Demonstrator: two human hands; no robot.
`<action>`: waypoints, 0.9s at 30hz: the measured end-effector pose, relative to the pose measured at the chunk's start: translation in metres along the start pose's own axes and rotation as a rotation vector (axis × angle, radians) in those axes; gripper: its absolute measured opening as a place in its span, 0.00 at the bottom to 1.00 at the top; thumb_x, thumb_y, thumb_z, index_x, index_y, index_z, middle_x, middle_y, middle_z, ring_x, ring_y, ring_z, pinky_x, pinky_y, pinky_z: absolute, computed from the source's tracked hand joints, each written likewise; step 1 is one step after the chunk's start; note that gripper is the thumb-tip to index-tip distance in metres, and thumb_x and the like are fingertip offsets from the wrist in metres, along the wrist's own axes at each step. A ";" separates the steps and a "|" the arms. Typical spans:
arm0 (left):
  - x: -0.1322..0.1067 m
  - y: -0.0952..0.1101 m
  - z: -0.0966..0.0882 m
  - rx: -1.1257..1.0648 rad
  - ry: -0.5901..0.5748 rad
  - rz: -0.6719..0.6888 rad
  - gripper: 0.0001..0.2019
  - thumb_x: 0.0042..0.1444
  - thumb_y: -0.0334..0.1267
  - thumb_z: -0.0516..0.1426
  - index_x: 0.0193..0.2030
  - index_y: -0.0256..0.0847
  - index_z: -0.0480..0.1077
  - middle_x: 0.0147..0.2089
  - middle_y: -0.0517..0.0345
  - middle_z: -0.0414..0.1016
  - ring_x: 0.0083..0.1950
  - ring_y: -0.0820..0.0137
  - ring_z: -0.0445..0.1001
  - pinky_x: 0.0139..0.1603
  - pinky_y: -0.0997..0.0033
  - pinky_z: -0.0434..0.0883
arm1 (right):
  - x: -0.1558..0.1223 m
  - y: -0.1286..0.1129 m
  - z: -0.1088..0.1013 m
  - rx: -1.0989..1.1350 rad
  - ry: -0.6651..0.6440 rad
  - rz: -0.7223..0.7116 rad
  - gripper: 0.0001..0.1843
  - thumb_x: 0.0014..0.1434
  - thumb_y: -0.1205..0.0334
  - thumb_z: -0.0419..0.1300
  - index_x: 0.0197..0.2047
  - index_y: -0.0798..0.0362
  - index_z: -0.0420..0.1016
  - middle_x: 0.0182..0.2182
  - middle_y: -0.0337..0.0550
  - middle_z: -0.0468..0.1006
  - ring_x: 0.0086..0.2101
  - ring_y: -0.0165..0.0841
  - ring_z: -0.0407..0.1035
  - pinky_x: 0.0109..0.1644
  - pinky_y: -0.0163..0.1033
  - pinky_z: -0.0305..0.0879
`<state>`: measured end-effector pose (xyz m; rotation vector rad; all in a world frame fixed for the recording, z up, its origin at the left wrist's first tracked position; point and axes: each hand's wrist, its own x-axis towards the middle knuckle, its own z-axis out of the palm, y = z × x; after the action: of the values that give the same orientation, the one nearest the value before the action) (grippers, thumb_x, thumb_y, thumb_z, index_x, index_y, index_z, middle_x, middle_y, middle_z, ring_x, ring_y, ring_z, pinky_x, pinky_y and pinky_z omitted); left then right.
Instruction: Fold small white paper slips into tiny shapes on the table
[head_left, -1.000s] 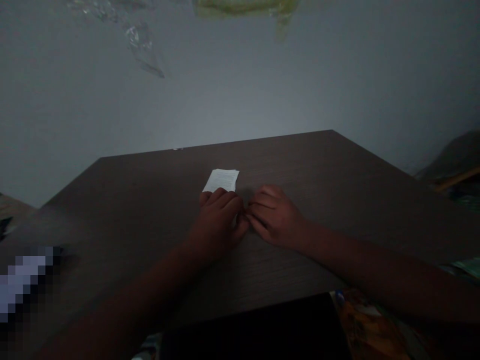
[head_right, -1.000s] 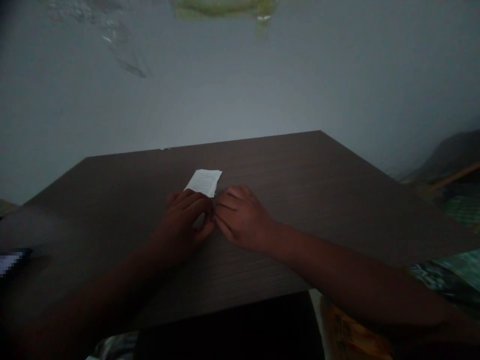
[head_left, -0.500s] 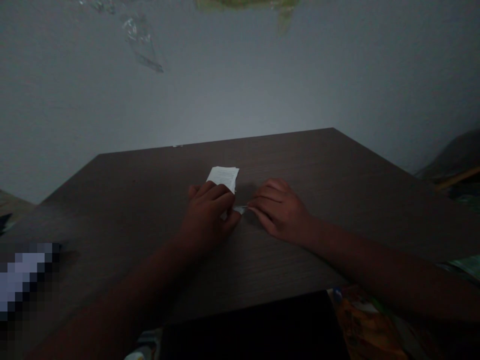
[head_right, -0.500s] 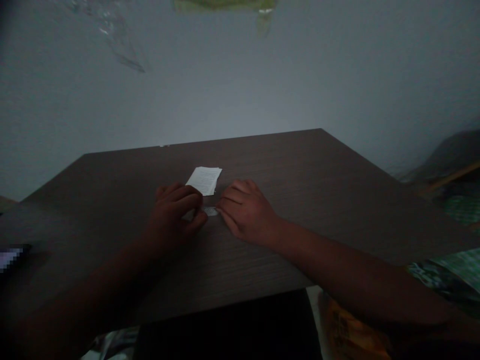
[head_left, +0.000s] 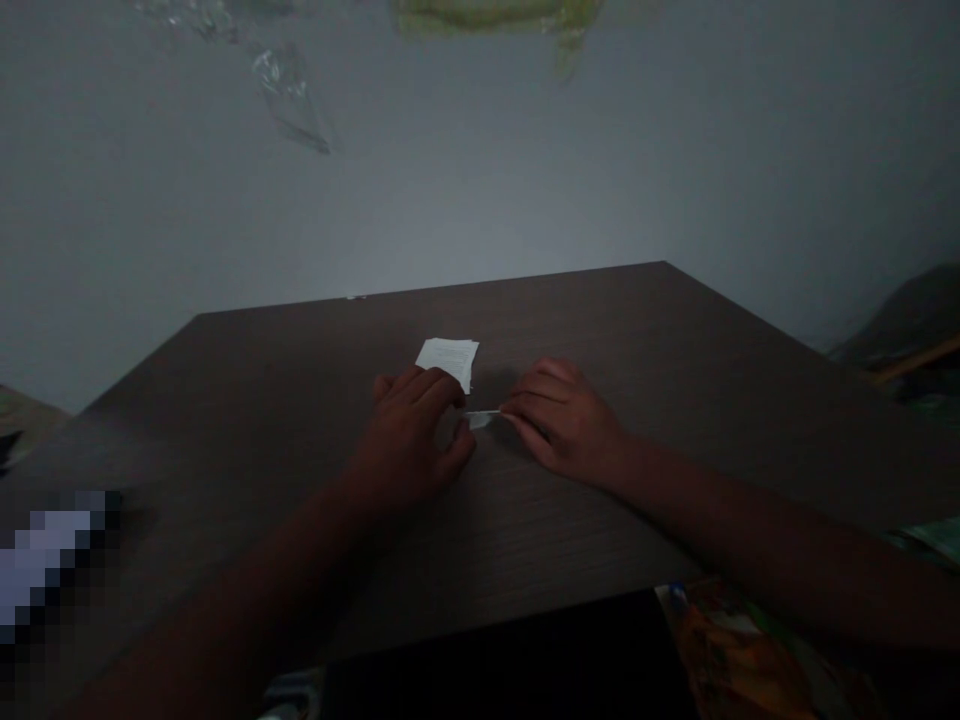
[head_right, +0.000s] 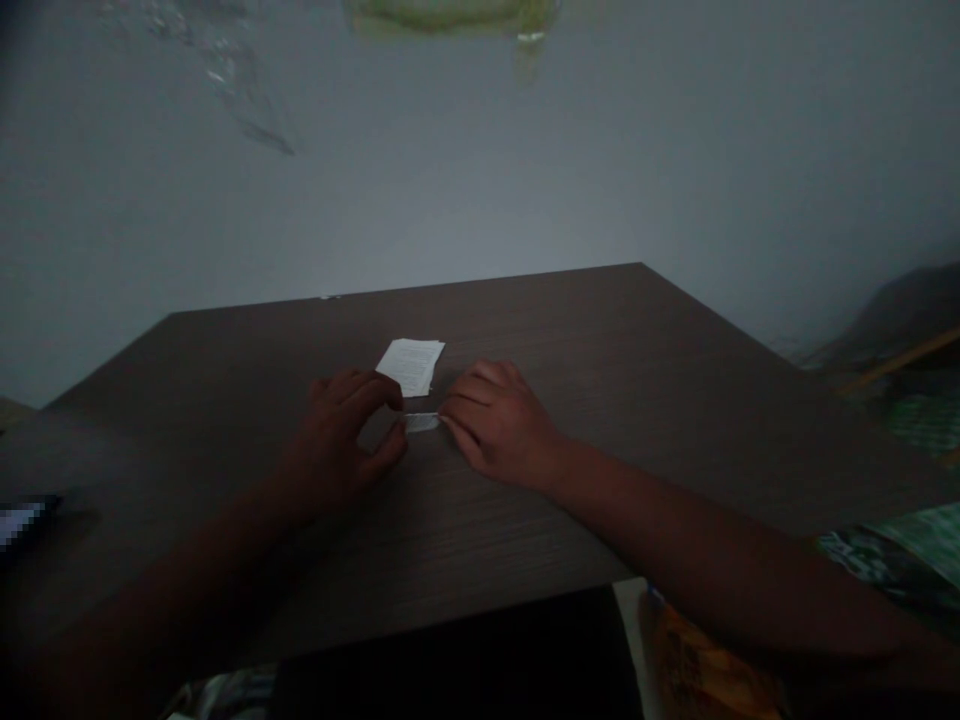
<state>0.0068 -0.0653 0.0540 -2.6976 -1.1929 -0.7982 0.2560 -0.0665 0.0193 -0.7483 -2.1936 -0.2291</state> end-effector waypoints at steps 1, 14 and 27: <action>0.000 0.001 0.002 -0.016 -0.003 0.028 0.02 0.66 0.35 0.56 0.43 0.45 0.70 0.45 0.54 0.82 0.50 0.57 0.78 0.52 0.55 0.63 | 0.000 0.000 0.000 0.004 -0.002 0.002 0.10 0.76 0.65 0.59 0.43 0.50 0.82 0.39 0.46 0.84 0.43 0.42 0.72 0.51 0.52 0.69; 0.002 0.018 0.014 0.092 -0.005 0.143 0.07 0.69 0.32 0.57 0.38 0.43 0.71 0.39 0.55 0.80 0.41 0.61 0.75 0.46 0.58 0.67 | 0.003 -0.013 0.014 0.049 0.012 0.057 0.07 0.67 0.69 0.58 0.40 0.50 0.77 0.37 0.46 0.81 0.42 0.43 0.71 0.50 0.51 0.66; 0.002 0.017 0.018 -0.011 0.138 0.254 0.08 0.72 0.30 0.56 0.39 0.41 0.70 0.38 0.54 0.79 0.39 0.63 0.76 0.44 0.61 0.72 | 0.004 -0.008 0.014 -0.011 0.046 0.027 0.06 0.66 0.69 0.57 0.39 0.50 0.74 0.38 0.47 0.81 0.42 0.44 0.71 0.49 0.51 0.62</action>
<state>0.0279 -0.0709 0.0418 -2.6774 -0.7985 -0.9337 0.2407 -0.0663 0.0135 -0.7709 -2.1390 -0.2422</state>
